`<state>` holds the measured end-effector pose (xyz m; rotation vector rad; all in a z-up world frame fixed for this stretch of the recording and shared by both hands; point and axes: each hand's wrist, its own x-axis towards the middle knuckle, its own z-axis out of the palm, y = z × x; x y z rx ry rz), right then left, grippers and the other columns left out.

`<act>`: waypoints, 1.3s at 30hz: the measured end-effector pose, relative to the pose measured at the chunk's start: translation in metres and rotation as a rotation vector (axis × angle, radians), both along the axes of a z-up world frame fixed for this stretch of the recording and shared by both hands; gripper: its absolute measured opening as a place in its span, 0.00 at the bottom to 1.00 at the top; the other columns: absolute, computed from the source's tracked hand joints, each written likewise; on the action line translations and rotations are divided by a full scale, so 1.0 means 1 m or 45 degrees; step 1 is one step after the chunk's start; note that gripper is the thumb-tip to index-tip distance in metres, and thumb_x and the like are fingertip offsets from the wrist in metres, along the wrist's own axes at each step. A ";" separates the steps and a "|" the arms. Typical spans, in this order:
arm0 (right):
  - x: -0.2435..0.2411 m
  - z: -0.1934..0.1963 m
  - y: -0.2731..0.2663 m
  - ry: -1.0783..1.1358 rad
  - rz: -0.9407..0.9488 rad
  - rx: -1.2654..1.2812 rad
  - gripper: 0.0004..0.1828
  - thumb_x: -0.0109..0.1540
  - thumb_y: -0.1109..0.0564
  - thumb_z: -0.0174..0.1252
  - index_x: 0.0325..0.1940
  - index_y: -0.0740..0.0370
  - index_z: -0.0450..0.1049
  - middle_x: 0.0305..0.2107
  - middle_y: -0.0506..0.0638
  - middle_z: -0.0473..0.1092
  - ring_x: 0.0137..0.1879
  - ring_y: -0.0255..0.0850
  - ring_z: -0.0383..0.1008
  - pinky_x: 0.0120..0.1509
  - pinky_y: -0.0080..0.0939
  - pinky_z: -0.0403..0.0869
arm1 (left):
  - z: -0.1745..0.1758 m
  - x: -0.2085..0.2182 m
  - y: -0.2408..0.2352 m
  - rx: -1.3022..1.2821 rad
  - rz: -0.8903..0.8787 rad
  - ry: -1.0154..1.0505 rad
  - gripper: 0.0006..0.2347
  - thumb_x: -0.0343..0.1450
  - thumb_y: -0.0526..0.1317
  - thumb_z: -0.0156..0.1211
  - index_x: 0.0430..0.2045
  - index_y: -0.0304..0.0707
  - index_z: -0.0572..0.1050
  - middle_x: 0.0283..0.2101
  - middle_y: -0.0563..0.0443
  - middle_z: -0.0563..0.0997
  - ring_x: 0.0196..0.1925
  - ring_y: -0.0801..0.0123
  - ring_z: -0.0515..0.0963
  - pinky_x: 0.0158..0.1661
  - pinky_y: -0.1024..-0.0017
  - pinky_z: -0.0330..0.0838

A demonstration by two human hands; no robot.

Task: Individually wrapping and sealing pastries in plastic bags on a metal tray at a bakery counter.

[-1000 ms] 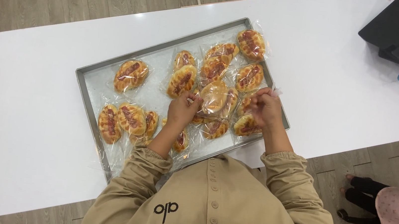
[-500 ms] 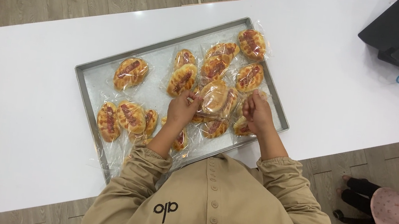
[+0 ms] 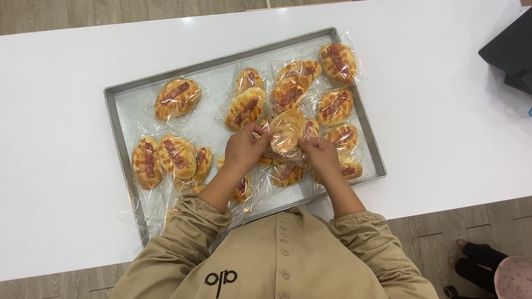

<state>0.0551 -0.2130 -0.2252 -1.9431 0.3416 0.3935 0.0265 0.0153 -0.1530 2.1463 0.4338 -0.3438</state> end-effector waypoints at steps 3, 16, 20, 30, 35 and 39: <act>-0.008 0.047 0.012 0.050 -0.041 0.033 0.17 0.59 0.43 0.66 0.23 0.54 0.77 0.14 0.45 0.67 0.24 0.35 0.67 0.30 0.31 0.59 | -0.012 -0.003 -0.004 0.068 0.026 -0.422 0.19 0.66 0.45 0.69 0.47 0.41 0.70 0.34 0.45 0.79 0.48 0.46 0.79 0.51 0.54 0.71; 0.001 0.057 -0.025 -0.074 -0.407 0.171 0.22 0.65 0.44 0.52 0.19 0.56 0.66 0.10 0.49 0.58 0.15 0.37 0.56 0.20 0.38 0.53 | 0.007 0.020 -0.034 0.505 -1.079 -0.457 0.45 0.62 0.68 0.58 0.72 0.43 0.56 0.74 0.33 0.58 0.78 0.44 0.52 0.74 0.49 0.42; 0.004 0.068 -0.053 -0.275 -0.507 0.406 0.25 0.71 0.48 0.44 0.20 0.55 0.59 0.08 0.44 0.48 0.11 0.32 0.49 0.16 0.30 0.47 | -0.002 0.021 -0.025 0.424 -0.991 -0.456 0.37 0.68 0.53 0.61 0.73 0.47 0.54 0.72 0.28 0.58 0.75 0.34 0.56 0.71 0.44 0.51; -0.008 0.118 -0.067 -0.494 -0.254 0.463 0.25 0.77 0.49 0.37 0.27 0.56 0.65 0.12 0.39 0.48 0.16 0.29 0.48 0.21 0.28 0.51 | -0.002 -0.012 0.022 -0.873 0.580 -0.135 0.26 0.75 0.60 0.50 0.66 0.53 0.68 0.69 0.37 0.69 0.72 0.48 0.65 0.70 0.57 0.58; -0.007 0.103 -0.056 -0.431 0.006 0.587 0.16 0.77 0.54 0.39 0.44 0.61 0.70 0.15 0.40 0.48 0.18 0.28 0.49 0.23 0.25 0.53 | -0.020 -0.022 0.068 -1.588 1.002 -0.305 0.21 0.78 0.54 0.48 0.65 0.55 0.68 0.60 0.38 0.76 0.54 0.56 0.80 0.46 0.74 0.71; -0.003 0.104 -0.039 -0.385 0.274 0.732 0.15 0.73 0.59 0.42 0.64 0.58 0.65 0.20 0.46 0.60 0.17 0.26 0.51 0.21 0.23 0.53 | 0.051 -0.052 0.119 -0.583 0.745 -0.384 0.35 0.77 0.56 0.51 0.76 0.48 0.41 0.78 0.33 0.47 0.78 0.41 0.51 0.73 0.48 0.48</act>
